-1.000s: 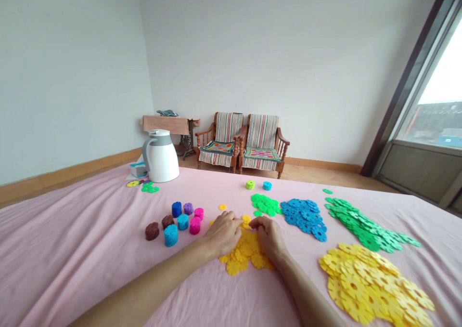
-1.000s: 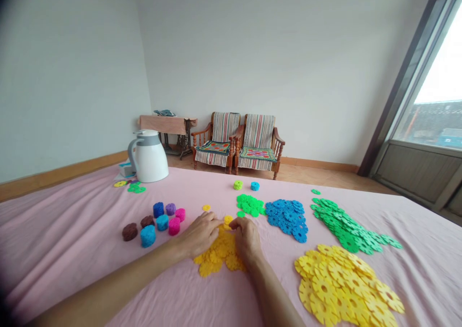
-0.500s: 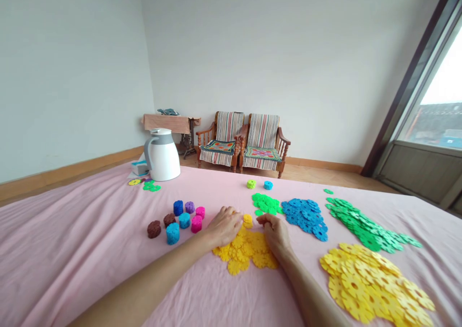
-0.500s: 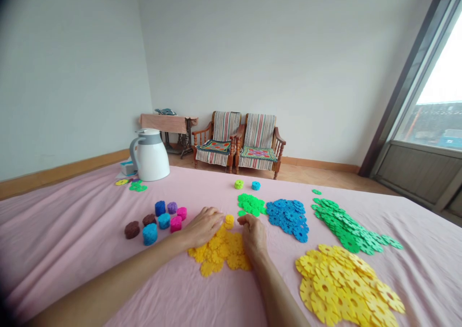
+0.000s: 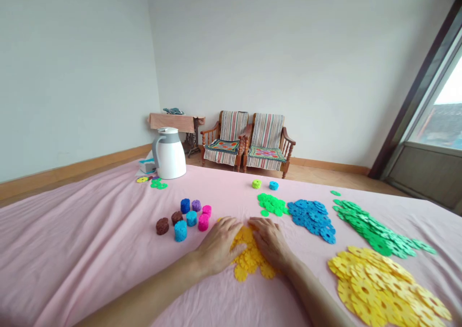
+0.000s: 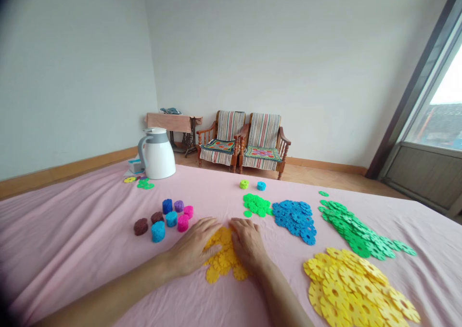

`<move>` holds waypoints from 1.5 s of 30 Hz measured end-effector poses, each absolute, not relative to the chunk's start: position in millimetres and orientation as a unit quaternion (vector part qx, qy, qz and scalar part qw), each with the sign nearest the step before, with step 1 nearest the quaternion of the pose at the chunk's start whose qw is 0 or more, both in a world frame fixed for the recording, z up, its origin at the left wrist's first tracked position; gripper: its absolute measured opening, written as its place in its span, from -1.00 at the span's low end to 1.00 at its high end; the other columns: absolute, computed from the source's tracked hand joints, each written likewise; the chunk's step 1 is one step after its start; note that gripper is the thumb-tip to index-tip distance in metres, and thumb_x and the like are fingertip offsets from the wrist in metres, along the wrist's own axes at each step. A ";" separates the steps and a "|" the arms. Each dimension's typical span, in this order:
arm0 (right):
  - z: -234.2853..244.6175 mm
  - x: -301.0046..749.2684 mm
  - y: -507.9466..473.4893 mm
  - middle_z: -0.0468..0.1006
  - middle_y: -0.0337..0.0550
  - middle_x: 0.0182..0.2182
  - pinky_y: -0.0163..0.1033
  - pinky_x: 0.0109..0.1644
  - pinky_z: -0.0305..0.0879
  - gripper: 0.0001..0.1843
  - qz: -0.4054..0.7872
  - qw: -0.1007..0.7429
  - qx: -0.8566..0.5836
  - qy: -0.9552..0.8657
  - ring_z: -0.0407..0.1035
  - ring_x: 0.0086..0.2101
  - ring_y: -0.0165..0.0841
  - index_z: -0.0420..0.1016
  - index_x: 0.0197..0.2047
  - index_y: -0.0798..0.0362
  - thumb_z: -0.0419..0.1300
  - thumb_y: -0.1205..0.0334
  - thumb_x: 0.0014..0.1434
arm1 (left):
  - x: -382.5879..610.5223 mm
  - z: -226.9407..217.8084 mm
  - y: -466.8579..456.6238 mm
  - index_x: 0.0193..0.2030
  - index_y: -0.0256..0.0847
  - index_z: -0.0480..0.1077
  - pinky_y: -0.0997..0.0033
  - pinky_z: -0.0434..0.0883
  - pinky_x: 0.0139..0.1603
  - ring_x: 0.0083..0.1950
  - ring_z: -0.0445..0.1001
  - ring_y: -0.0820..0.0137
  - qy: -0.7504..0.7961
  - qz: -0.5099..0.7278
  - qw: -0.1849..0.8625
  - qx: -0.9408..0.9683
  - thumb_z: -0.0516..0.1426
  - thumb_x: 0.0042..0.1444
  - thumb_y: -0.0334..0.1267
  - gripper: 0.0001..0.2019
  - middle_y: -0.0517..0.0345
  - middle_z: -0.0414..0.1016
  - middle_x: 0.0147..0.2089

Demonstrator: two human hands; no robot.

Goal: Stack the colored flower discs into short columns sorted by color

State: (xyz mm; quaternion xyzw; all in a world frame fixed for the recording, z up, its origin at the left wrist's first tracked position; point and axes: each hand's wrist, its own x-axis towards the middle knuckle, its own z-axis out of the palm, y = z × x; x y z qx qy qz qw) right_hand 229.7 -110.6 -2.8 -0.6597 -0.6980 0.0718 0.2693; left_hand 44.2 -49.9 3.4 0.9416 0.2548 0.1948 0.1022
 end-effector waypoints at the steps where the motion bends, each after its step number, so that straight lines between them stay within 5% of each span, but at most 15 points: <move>1: -3.5 228.1 -110.9 0.44 -0.15 0.02 -0.11 0.07 0.06 -0.58 0.078 0.281 -0.651 -0.701 0.24 0.01 -0.26 0.41 0.00 -0.04 -0.05 0.36 0.10 | 41.5 0.5 -51.0 0.17 -0.23 0.19 0.03 0.08 0.24 0.25 0.10 0.11 0.271 0.190 0.098 0.939 0.00 0.18 -0.04 -0.53 -0.09 0.21 0.21; 4: -5.4 222.9 -111.2 0.50 -0.15 -0.10 -0.17 0.03 0.11 -0.58 0.090 0.325 -0.616 -0.712 0.29 -0.09 -0.31 0.45 -0.09 -0.01 -0.04 0.43 0.03 | 37.3 -3.1 -55.5 0.19 -0.22 0.16 -0.01 0.07 0.24 0.27 0.06 0.09 0.275 0.188 0.109 0.936 -0.03 0.19 -0.03 -0.52 -0.09 0.19 0.22; 10: -2.7 219.2 -114.8 0.50 -0.17 -0.32 -0.28 -0.15 0.23 -0.75 0.150 0.380 -0.610 -0.679 0.35 -0.27 -0.36 0.46 -0.29 0.05 0.02 0.40 -0.03 | 39.0 14.9 -64.9 0.05 -0.18 0.28 0.21 0.24 0.13 0.07 0.29 0.26 0.217 0.224 0.189 0.931 0.01 0.19 -0.20 -0.70 0.04 0.38 0.01; 20: -12.4 222.6 -109.0 0.51 -0.13 -0.25 -0.17 -0.08 0.18 -0.72 0.104 0.341 -0.634 -0.686 0.34 -0.20 -0.28 0.47 -0.16 0.03 0.11 0.23 0.03 | 35.0 1.5 -56.8 0.06 -0.19 0.26 0.02 0.14 0.17 0.11 0.22 0.14 0.288 0.226 0.088 0.926 0.04 0.15 -0.07 -0.62 -0.03 0.33 0.04; 29: -7.8 217.7 -112.6 0.51 -0.15 -0.31 -0.21 -0.14 0.23 -0.77 0.109 0.354 -0.642 -0.672 0.36 -0.25 -0.30 0.47 -0.24 0.02 0.08 0.26 0.02 | 37.7 13.2 -63.9 0.04 -0.15 0.28 0.20 0.28 0.04 -0.01 0.32 0.24 0.244 0.237 0.157 0.927 0.06 0.14 -0.11 -0.65 0.07 0.41 -0.07; 36: -4.3 231.2 -116.1 0.51 -0.13 -0.19 -0.09 0.01 0.17 -0.60 0.100 0.329 -0.646 -0.682 0.36 -0.17 -0.29 0.39 -0.05 0.03 0.11 0.25 -0.01 | 35.5 4.4 -55.1 0.18 -0.29 0.14 0.02 0.19 0.15 0.16 0.21 0.09 0.314 0.231 0.147 0.909 0.11 0.07 -0.04 -0.42 -0.16 0.27 0.15; 45: 5.0 227.6 -120.4 0.52 -0.13 -0.28 -0.10 -0.05 0.20 -0.69 0.078 0.318 -0.641 -0.694 0.37 -0.23 -0.29 0.45 -0.15 0.04 0.10 0.28 -0.01 | 38.3 12.1 -63.8 0.06 -0.20 0.25 0.14 0.26 0.05 0.02 0.30 0.19 0.276 0.262 0.166 0.910 0.10 0.09 -0.15 -0.60 0.01 0.39 -0.01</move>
